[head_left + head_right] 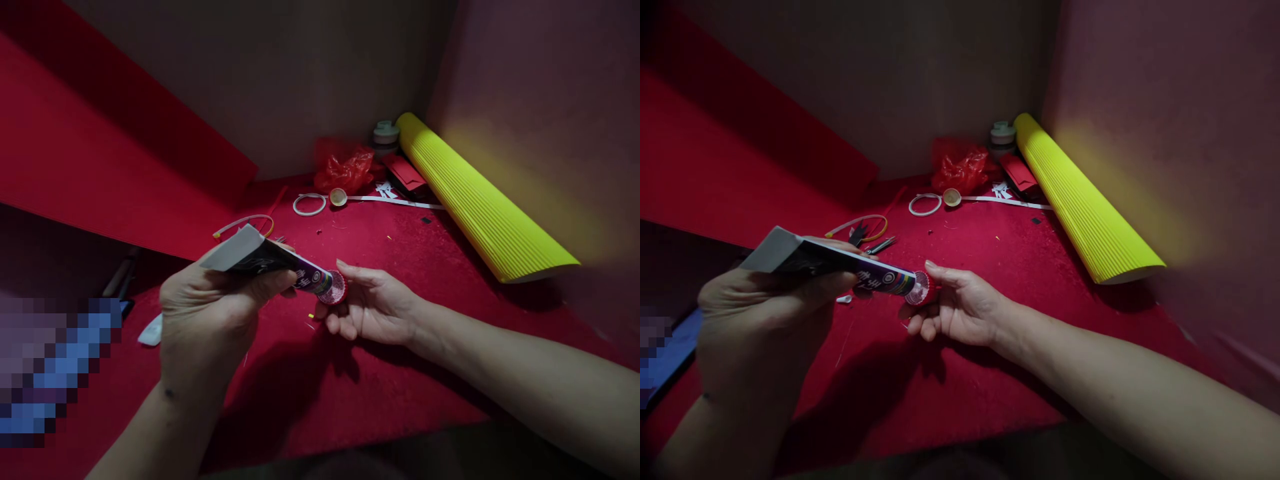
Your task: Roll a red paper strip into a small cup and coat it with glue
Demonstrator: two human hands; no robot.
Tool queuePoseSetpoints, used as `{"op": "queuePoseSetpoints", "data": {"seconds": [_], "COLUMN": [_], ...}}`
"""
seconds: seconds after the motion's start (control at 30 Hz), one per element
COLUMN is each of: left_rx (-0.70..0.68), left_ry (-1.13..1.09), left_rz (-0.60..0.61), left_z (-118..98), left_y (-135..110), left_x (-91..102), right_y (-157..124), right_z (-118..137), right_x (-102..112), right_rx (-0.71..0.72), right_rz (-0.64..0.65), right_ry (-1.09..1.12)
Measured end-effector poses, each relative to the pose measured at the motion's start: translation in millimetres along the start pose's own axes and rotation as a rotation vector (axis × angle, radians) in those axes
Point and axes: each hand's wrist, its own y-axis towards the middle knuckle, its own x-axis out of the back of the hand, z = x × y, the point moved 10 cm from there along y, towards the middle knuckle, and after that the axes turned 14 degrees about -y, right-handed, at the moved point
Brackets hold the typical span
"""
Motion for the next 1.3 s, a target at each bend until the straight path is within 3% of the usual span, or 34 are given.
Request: {"op": "queuePoseSetpoints", "data": {"seconds": [0.8,1.13,1.3], "left_rx": [-0.023,-0.091,-0.116], "left_ry": [0.040,0.188,0.265], "left_rz": [-0.014,0.028,-0.030], "left_z": [-5,-8,-15], "left_y": [-1,2,-3], "left_x": [-0.7,8.7,12.2], "right_y": [1,0,0], "right_z": [2,2,2], "right_x": [-1,2,2], "right_rx": [0.038,0.049,0.049], "right_rz": [0.019,0.003,-0.024], "right_ry": [-0.025,-0.049,-0.054]}}
